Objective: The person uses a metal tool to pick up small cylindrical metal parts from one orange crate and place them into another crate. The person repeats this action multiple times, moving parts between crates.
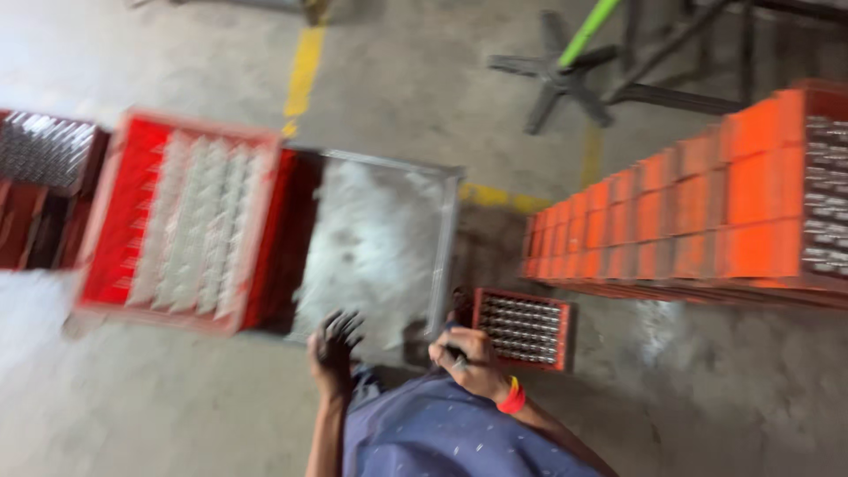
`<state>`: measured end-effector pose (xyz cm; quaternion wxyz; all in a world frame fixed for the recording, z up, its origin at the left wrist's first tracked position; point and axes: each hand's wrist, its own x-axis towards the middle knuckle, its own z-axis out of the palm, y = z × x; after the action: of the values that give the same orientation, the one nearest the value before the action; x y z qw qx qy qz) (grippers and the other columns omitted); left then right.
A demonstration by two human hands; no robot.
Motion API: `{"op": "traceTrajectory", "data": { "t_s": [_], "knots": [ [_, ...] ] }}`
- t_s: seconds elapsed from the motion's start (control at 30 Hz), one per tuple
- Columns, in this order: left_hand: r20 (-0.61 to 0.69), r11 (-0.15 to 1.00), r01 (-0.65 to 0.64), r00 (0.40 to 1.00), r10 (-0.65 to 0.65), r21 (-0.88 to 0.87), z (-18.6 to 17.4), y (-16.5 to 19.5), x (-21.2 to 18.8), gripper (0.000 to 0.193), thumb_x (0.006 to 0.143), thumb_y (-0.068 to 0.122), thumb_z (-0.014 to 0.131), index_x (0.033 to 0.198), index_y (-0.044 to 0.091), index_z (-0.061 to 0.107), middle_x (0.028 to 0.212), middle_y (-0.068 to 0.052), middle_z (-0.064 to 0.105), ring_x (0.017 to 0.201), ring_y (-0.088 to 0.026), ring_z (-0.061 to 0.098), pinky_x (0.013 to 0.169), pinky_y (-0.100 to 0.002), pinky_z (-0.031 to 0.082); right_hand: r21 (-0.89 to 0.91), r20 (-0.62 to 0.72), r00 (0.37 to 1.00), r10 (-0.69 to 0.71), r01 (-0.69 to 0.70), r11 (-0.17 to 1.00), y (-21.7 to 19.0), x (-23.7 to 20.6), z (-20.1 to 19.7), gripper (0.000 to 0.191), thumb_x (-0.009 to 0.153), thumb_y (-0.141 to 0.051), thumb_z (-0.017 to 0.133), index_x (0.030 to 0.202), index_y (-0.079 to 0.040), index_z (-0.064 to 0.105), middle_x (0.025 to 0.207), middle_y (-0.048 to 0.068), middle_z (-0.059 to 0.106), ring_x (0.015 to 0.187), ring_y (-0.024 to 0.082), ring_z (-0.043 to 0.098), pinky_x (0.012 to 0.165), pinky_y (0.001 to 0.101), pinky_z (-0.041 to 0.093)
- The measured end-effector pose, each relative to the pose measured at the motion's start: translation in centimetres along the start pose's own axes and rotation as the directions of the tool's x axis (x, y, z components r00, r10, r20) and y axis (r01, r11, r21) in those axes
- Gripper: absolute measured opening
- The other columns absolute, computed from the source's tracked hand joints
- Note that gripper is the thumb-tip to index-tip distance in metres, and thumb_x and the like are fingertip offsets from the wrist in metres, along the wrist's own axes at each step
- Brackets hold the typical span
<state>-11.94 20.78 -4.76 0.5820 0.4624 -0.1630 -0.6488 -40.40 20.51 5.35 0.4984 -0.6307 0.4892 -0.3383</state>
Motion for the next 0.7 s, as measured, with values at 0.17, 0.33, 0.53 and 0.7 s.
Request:
{"op": "traceTrajectory", "data": {
  "t_s": [0.17, 0.33, 0.53, 0.7],
  "knots": [
    [0.084, 0.960, -0.056, 0.993, 0.082, -0.275, -2.1, 3.0, -0.6, 0.075, 0.102, 0.058, 0.027, 0.153, 0.005, 0.040, 0.150, -0.019, 0.053, 0.138, -0.034, 0.051, 0.113, -0.046, 0.038, -0.153, 0.261, 0.953, 0.157, -0.120, 0.981, -0.1, 6.2, 15.0, 0.030, 0.097, -0.027, 0.071, 0.081, -0.002, 0.073, 0.066, 0.006, 0.072, 0.058, 0.010, 0.068, 0.058, 0.0321, 0.052],
    [0.093, 0.959, -0.197, 0.971, 0.219, -0.205, -7.6, 9.5, -2.0, 0.078, 0.103, 0.059, 0.028, 0.157, 0.003, 0.034, 0.157, -0.020, 0.047, 0.145, -0.031, 0.044, 0.115, -0.041, 0.030, 0.188, 0.058, 0.930, 0.364, -0.368, 0.911, 0.4, 5.7, 24.3, 0.032, 0.101, -0.028, 0.069, 0.090, 0.002, 0.072, 0.068, 0.012, 0.067, 0.055, 0.013, 0.056, 0.054, 0.0347, 0.042],
    [0.151, 0.842, -0.400, 0.916, 0.371, 0.363, -9.1, 12.9, -3.1, 0.076, 0.102, 0.052, 0.052, 0.156, 0.001, 0.036, 0.154, -0.020, 0.046, 0.146, -0.030, 0.042, 0.122, -0.042, 0.029, -0.028, 0.195, 0.981, 0.005, 0.001, 1.000, -1.4, 8.6, 29.2, 0.037, 0.098, -0.033, 0.055, 0.077, -0.006, 0.070, 0.065, 0.002, 0.071, 0.056, 0.014, 0.068, 0.051, 0.0327, 0.053],
    [-0.168, 0.563, -0.284, 0.767, 0.619, 0.776, -16.4, 18.3, -2.5, 0.036, 0.095, 0.024, 0.073, 0.124, 0.004, 0.066, 0.119, -0.013, 0.071, 0.111, -0.026, 0.069, 0.090, -0.038, 0.055, 0.276, -0.218, 0.829, 0.516, -0.455, 0.847, -5.7, 18.7, 27.5, 0.049, 0.097, -0.053, 0.062, 0.089, -0.005, 0.067, 0.067, 0.006, 0.063, 0.052, 0.016, 0.059, 0.048, 0.0333, 0.045]
  ]
}}
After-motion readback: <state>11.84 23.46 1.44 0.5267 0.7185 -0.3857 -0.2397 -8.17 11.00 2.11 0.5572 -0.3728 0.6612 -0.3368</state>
